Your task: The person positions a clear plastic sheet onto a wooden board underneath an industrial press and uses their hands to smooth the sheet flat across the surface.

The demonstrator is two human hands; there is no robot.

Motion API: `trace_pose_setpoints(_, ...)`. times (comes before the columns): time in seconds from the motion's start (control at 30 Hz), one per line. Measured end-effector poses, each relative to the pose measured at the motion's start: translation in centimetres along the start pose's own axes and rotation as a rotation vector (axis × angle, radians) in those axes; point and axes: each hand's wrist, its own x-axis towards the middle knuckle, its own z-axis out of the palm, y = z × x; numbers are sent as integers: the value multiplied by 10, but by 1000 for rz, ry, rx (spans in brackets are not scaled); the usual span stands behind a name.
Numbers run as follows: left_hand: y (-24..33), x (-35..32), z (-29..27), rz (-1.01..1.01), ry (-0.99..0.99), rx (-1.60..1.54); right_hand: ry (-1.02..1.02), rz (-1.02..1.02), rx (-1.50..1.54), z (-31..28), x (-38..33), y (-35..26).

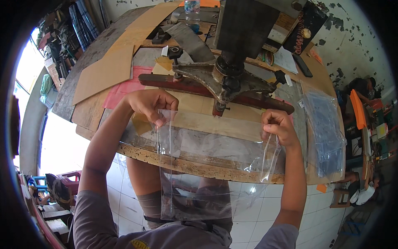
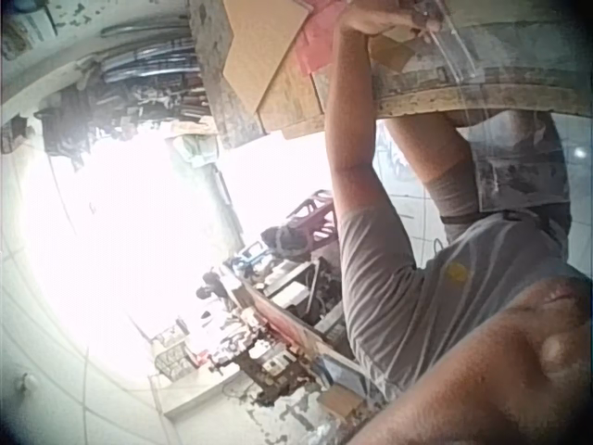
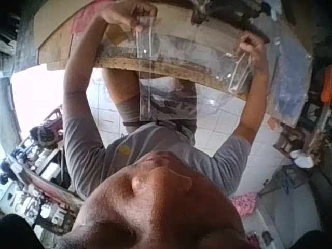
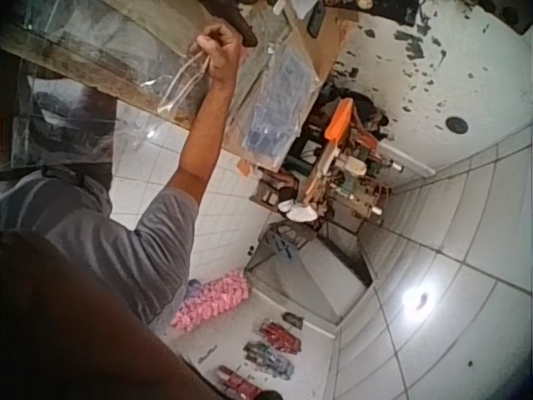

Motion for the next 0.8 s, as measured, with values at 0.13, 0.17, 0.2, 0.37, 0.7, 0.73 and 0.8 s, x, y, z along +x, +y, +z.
trace_pose_setpoints(0.13,-1,1,1,21,7,4,9,6,-40,1,0,-2)
trace_pose_setpoints(0.17,-1,1,0,36,10,1,10,11,-43,1,0,-2)
trace_pose_setpoints(0.2,-2,2,0,52,12,-3,12,15,-38,1,0,-2)
trace_pose_setpoints(0.37,-4,4,-1,76,18,-9,19,8,-62,0,-1,0)
trace_pose_setpoints(0.7,1,3,1,25,44,-63,13,20,-76,3,0,-5)
trace_pose_setpoints(0.73,2,3,1,23,42,-72,10,22,-75,2,-1,-4)
trace_pose_setpoints(0.8,2,3,1,24,42,-70,6,24,-70,1,-1,-3)
